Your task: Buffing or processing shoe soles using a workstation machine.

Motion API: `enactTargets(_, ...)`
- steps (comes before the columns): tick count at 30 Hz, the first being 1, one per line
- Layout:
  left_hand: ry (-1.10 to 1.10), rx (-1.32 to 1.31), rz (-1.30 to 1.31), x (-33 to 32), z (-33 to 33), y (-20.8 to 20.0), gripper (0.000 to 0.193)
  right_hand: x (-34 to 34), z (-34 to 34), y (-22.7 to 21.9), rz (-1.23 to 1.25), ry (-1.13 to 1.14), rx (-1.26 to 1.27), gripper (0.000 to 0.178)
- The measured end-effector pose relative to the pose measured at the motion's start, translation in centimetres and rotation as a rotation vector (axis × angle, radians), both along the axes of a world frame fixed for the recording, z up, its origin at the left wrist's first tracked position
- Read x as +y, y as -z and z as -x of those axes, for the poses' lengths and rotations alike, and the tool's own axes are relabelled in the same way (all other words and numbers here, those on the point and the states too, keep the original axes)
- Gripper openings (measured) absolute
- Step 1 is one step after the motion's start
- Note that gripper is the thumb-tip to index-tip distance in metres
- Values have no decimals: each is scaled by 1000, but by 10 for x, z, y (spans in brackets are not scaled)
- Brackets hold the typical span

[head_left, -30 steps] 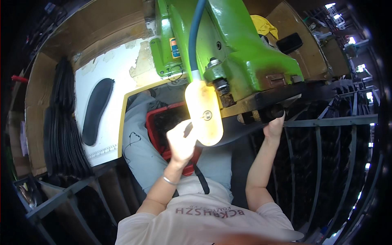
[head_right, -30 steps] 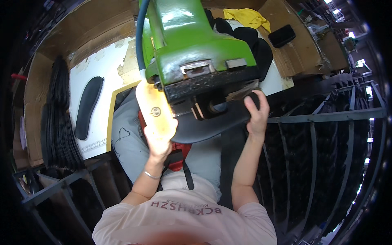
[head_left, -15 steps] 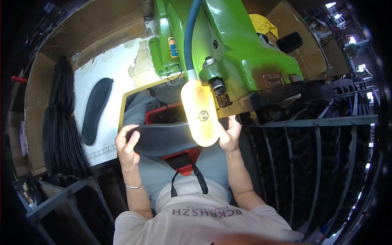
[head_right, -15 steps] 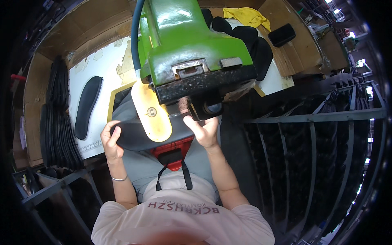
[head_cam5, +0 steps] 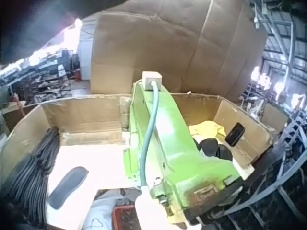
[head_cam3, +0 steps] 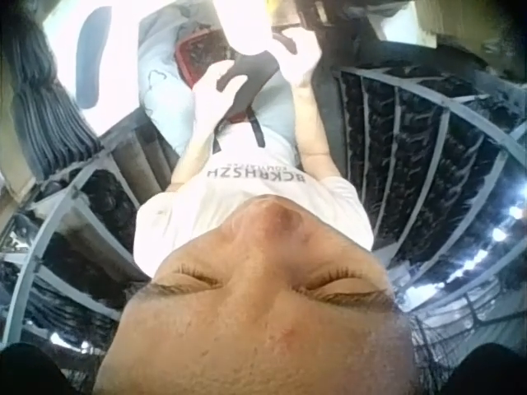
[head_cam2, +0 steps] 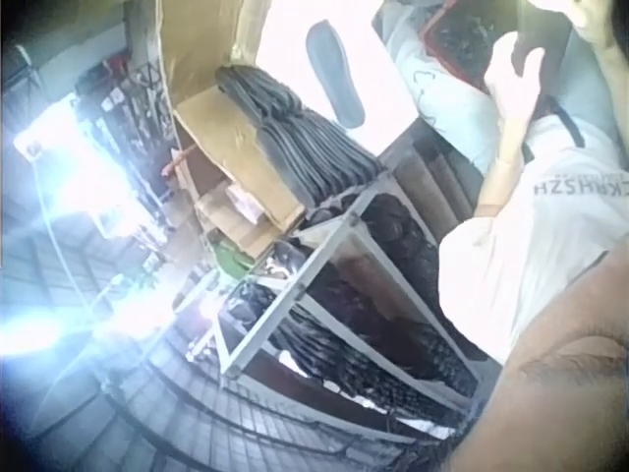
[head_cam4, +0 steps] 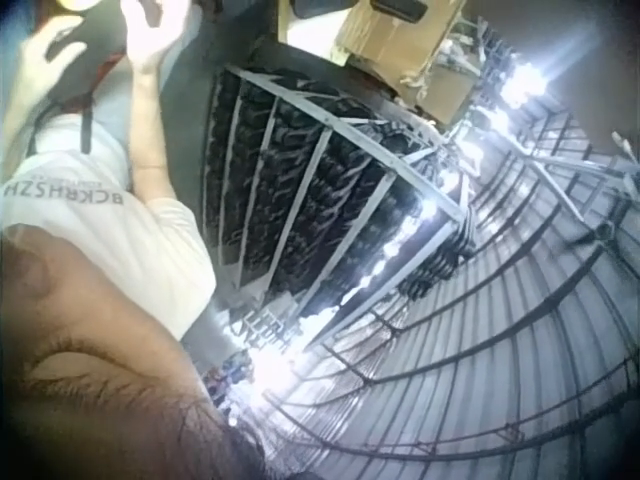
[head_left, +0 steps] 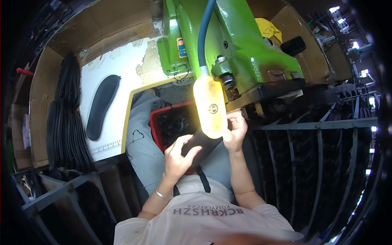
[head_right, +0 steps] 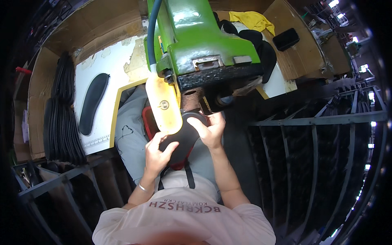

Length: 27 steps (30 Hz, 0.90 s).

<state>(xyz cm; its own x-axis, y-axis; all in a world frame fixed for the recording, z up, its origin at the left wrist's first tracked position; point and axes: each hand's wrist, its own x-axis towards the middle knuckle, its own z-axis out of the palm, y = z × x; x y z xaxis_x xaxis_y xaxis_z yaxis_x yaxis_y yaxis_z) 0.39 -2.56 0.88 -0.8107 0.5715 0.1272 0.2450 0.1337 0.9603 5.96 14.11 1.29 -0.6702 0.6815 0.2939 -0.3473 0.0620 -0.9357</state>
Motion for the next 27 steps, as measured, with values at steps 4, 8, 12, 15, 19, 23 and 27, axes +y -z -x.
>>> enactTargets(4, 63, 234, 51, 24, 18, -13, 24, 5, -4, 1, 53, 31, -102, 33)
enactTargets(8, -51, -247, -147, 24, -13, 33, 15, 16, -6, 4, -162, -146, -300, 24)
enactTargets(12, -372, -6, -129, -45, 65, 58, 20, 49, -42, -53, -462, -56, -618, 26)
enactTargets(15, -683, 646, 572, -115, 145, 44, 36, 87, -95, -84, -145, 379, -300, 24)
enactTargets(19, -711, 517, 1149, -173, 199, 58, 70, 104, -93, -71, 215, 547, 49, 31)
enactTargets(23, -590, 471, 1217, -180, 208, 71, 81, 107, -44, -25, 604, 161, 342, 34)
enactTargets(27, -631, 529, 998, -158, 182, 62, 72, 134, 13, -13, 606, 212, 542, 31)
